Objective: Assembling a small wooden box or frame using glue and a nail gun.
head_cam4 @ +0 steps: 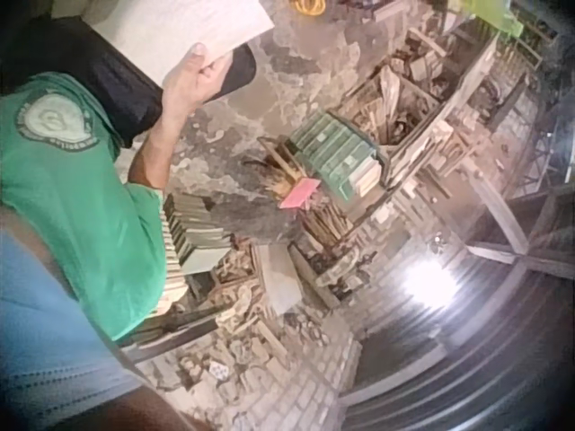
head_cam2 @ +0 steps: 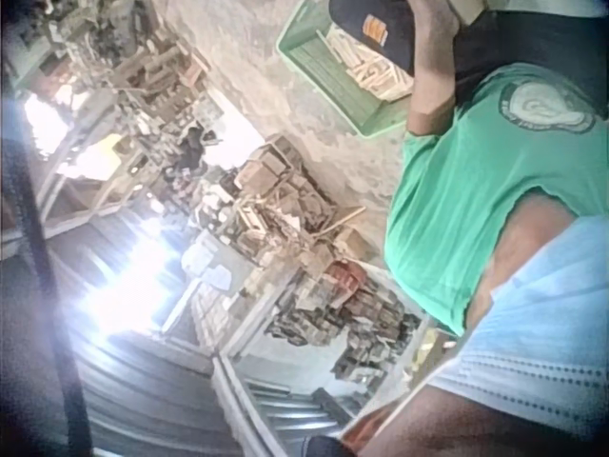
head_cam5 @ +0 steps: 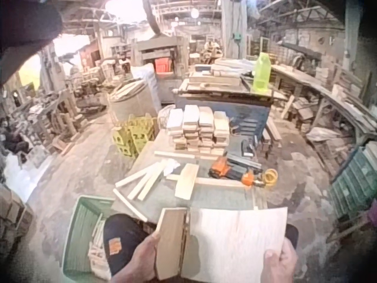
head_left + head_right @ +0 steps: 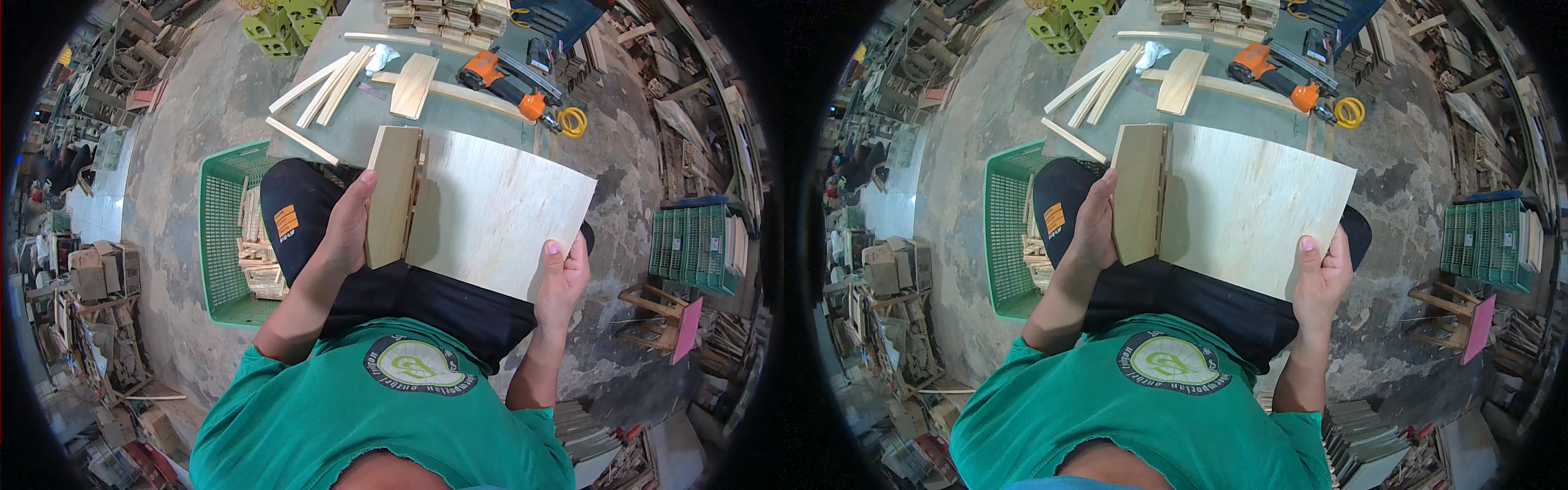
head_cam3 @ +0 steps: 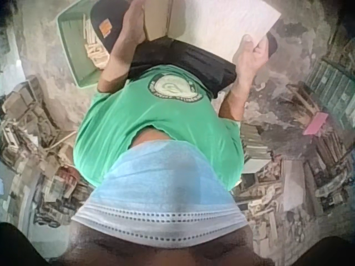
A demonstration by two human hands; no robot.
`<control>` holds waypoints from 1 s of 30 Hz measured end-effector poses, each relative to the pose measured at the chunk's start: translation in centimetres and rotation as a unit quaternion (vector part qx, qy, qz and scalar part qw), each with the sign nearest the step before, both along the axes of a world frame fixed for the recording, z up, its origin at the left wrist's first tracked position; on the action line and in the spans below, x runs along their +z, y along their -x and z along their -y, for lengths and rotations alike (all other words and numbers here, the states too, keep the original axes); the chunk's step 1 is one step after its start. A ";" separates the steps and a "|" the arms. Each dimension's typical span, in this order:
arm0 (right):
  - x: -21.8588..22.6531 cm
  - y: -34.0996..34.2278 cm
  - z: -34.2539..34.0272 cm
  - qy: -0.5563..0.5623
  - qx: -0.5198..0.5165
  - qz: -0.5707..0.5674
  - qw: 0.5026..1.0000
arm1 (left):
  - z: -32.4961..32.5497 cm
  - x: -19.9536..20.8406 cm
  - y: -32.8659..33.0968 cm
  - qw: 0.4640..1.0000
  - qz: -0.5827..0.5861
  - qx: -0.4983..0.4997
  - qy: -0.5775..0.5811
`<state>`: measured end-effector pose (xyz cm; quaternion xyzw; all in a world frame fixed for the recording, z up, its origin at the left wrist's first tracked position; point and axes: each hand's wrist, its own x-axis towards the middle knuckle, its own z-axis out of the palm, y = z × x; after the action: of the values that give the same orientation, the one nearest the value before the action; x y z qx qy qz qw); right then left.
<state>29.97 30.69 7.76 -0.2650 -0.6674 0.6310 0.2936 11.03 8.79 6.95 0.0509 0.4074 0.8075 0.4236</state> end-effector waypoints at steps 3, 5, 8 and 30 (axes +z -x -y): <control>0.1 0.2 0.1 0.000 -0.003 0.003 1.000 | 0.2 -0.2 0.1 1.000 0.001 0.001 0.004; 0.1 0.2 0.2 -0.002 0.003 0.002 1.000 | 0.3 -0.3 0.1 1.000 0.005 -0.002 0.003; -0.1 0.1 0.0 -0.001 0.005 0.004 1.000 | 0.2 -0.4 -0.1 1.000 0.006 -0.006 0.009; -0.2 1.1 1.4 0.001 0.008 0.007 1.000 | -0.7 -0.4 -0.3 0.997 -0.069 -0.006 0.018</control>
<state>28.86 29.27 7.52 -0.2646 -0.6707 0.6322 0.2837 11.36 9.46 6.56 0.1013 0.4504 0.7919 0.3997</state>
